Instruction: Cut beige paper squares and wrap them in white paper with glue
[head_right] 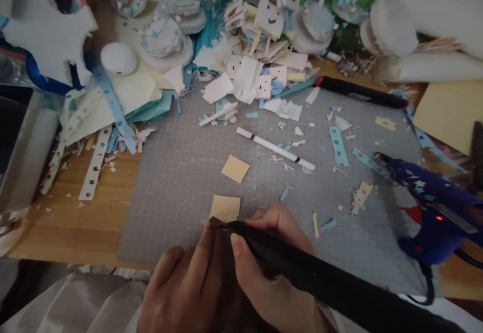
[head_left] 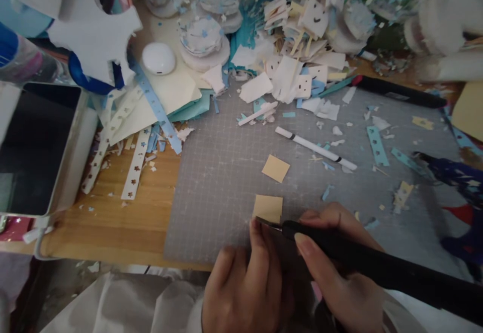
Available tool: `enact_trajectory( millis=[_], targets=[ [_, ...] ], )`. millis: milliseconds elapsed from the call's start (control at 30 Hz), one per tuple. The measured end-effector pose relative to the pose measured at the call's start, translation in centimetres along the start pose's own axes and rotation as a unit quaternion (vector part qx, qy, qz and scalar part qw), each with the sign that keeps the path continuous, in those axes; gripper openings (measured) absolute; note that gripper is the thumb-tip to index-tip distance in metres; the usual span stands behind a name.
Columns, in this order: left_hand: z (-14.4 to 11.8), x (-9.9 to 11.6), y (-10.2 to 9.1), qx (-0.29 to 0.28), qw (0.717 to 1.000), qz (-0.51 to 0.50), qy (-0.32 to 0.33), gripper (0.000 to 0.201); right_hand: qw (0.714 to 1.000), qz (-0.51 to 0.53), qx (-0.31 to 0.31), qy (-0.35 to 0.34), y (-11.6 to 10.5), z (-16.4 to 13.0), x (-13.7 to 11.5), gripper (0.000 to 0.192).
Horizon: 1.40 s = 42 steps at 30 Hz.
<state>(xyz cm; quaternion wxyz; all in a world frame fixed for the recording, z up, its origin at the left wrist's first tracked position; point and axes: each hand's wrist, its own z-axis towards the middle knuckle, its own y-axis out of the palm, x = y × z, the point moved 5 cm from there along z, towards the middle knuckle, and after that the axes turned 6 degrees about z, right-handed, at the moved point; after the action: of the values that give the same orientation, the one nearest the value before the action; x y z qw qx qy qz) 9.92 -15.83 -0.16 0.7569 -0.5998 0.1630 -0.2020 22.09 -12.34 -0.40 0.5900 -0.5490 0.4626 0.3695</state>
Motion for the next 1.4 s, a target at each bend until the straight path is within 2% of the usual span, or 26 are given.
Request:
enact_trajectory(
  millis=[433,833,1000,1400],
  targets=[
    [0.0,0.2,0.2,-0.03,0.999,-0.004,0.011,0.035,1.0,0.011,-0.02,0.015,-0.2,-0.2,0.3,0.01],
    [0.0,0.1,0.0,-0.02,1.0,0.004,0.003,0.036,0.999,-0.028,-0.028,0.011,-0.8,0.1,0.4,0.008],
    [0.1,0.0,0.0,-0.018,1.0,0.007,0.012,0.038,0.999,-0.042,-0.012,-0.008,-1.3,0.3,0.0,0.008],
    [0.1,0.1,0.1,-0.025,1.0,0.005,0.013,0.04,0.998,-0.062,-0.031,-0.002,-2.1,0.6,0.2,0.008]
  ],
)
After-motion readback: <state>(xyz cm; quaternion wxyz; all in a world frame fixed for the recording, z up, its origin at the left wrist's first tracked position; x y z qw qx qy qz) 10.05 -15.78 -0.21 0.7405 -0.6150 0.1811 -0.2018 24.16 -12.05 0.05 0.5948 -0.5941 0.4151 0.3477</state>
